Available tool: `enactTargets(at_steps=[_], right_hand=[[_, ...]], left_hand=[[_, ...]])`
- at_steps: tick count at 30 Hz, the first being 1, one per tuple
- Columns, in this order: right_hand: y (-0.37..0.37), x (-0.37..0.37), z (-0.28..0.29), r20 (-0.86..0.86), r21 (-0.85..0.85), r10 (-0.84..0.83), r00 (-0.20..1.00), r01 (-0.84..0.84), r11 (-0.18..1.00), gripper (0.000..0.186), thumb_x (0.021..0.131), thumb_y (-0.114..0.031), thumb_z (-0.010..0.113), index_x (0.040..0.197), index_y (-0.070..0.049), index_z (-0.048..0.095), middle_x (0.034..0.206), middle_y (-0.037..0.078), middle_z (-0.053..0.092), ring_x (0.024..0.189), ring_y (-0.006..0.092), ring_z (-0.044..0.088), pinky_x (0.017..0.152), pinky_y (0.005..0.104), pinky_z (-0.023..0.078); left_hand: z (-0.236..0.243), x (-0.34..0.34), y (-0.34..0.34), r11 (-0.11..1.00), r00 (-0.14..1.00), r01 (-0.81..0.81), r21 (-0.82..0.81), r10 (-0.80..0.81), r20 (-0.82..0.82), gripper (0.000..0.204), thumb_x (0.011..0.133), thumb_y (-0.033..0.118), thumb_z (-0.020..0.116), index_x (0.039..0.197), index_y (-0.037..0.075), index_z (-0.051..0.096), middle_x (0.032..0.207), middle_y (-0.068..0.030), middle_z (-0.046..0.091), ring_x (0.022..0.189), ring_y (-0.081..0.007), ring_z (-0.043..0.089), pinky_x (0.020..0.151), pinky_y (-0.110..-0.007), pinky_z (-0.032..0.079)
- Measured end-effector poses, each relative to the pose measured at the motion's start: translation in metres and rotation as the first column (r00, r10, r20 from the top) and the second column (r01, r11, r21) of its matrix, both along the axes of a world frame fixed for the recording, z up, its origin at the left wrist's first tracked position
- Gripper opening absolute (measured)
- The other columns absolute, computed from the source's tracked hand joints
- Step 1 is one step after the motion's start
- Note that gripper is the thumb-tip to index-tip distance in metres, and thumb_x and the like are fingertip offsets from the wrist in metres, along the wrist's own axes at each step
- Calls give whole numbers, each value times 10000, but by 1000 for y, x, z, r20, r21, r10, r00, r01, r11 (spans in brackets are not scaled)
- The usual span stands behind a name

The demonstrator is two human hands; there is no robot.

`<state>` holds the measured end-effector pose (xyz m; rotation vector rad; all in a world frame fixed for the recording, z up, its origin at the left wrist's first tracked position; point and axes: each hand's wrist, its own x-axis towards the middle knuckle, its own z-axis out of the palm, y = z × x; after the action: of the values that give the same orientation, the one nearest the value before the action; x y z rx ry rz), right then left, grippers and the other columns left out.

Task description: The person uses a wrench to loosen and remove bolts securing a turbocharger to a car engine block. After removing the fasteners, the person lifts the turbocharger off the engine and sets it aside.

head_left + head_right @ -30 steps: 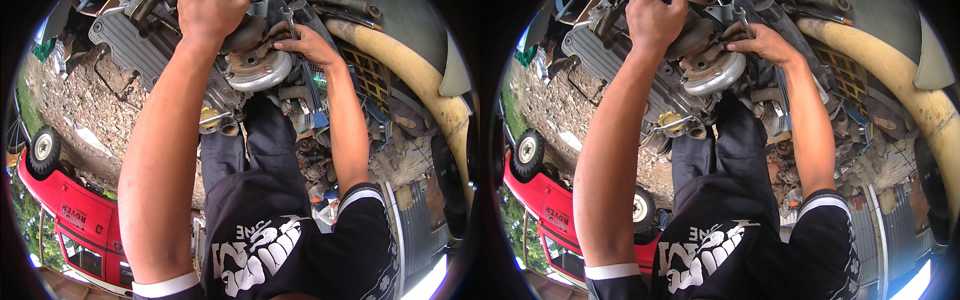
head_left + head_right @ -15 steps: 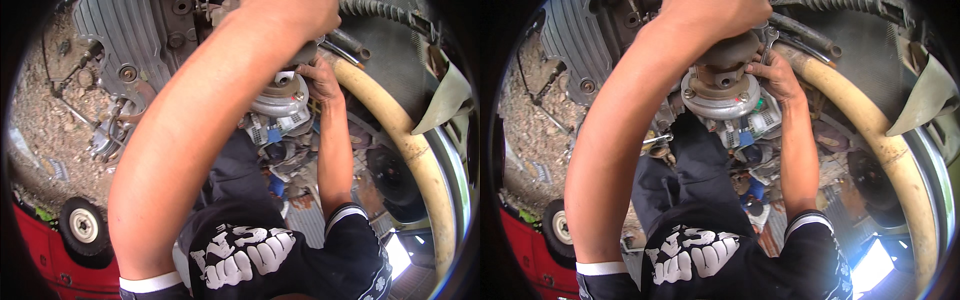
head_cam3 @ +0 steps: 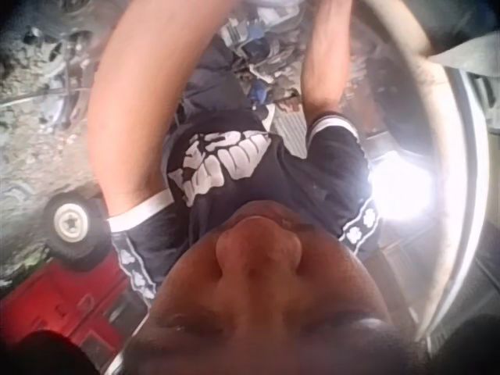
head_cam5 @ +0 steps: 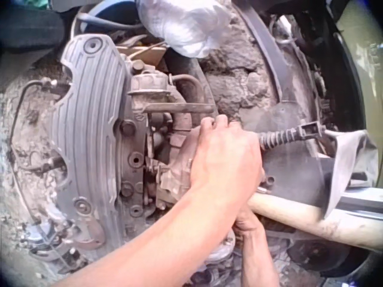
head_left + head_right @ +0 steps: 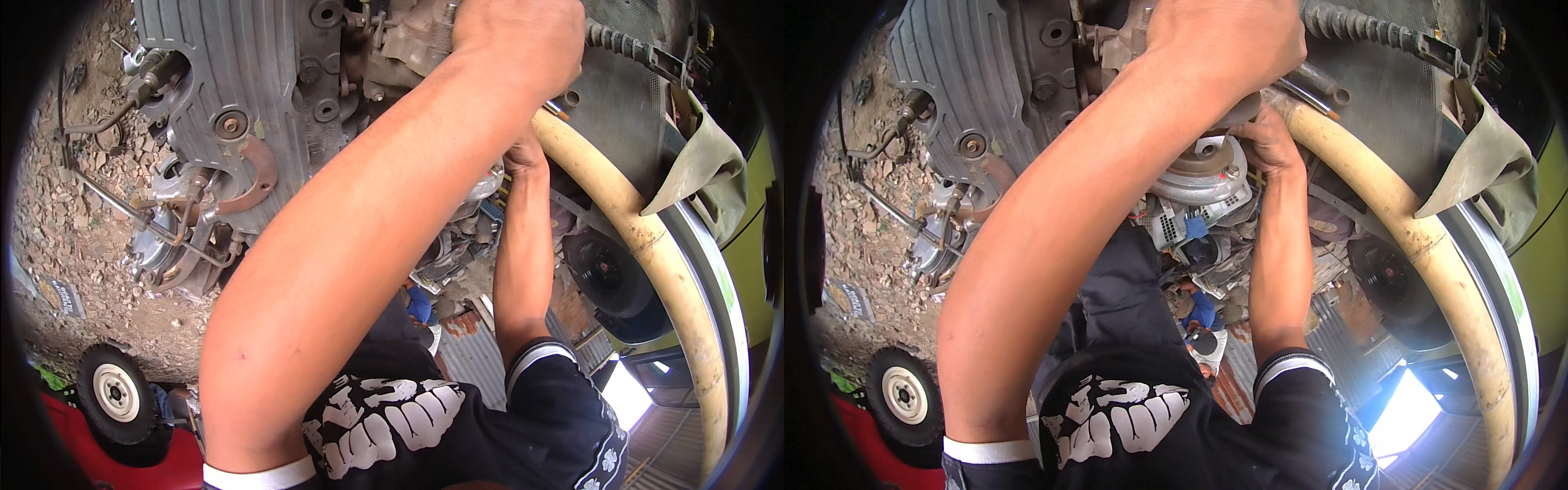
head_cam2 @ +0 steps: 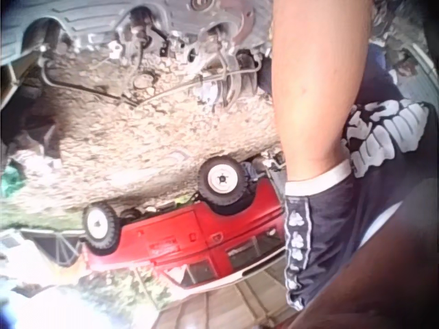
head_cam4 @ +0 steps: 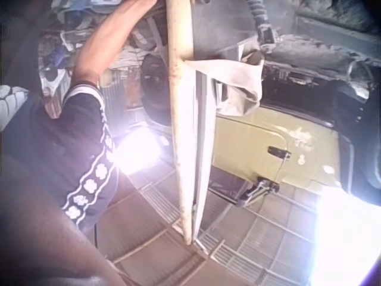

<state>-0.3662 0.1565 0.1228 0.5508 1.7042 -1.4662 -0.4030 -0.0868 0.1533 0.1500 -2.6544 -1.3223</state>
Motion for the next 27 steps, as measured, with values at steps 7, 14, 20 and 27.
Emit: enactTargets(at_steps=[7,14,20,27], right_hand=[[-9,5,4,1,34,-8,1000,8,999,547,764,26,730,1285,87,576,1177,179,714,1046,265,716,985,380,547],[14,25,-3,-49,-62,-256,965,253,966,370,950,-100,641,1294,30,599,990,49,652,731,102,545,685,252,461],[-24,48,90,-271,447,67,960,65,892,451,1080,-256,548,1433,24,570,940,4,541,693,61,454,610,238,388],[-74,46,180,19,839,847,532,-470,276,394,934,-72,669,1327,-75,687,904,185,662,789,336,633,762,413,494]], left_hand=[[-11,-10,11,995,995,-81,53,84,-45,200,826,177,636,842,32,773,931,-150,740,1015,-298,651,947,-428,450],[-7,-9,12,994,993,-95,50,98,-70,201,822,164,629,803,15,763,897,-160,738,987,-311,659,942,-435,465],[-10,-9,8,985,982,-146,88,155,-108,200,812,157,639,774,-3,754,872,-175,735,963,-327,663,930,-439,484],[-7,-8,6,987,989,-133,86,138,-46,226,846,178,640,800,-6,763,919,-169,743,993,-336,659,951,-442,488]])
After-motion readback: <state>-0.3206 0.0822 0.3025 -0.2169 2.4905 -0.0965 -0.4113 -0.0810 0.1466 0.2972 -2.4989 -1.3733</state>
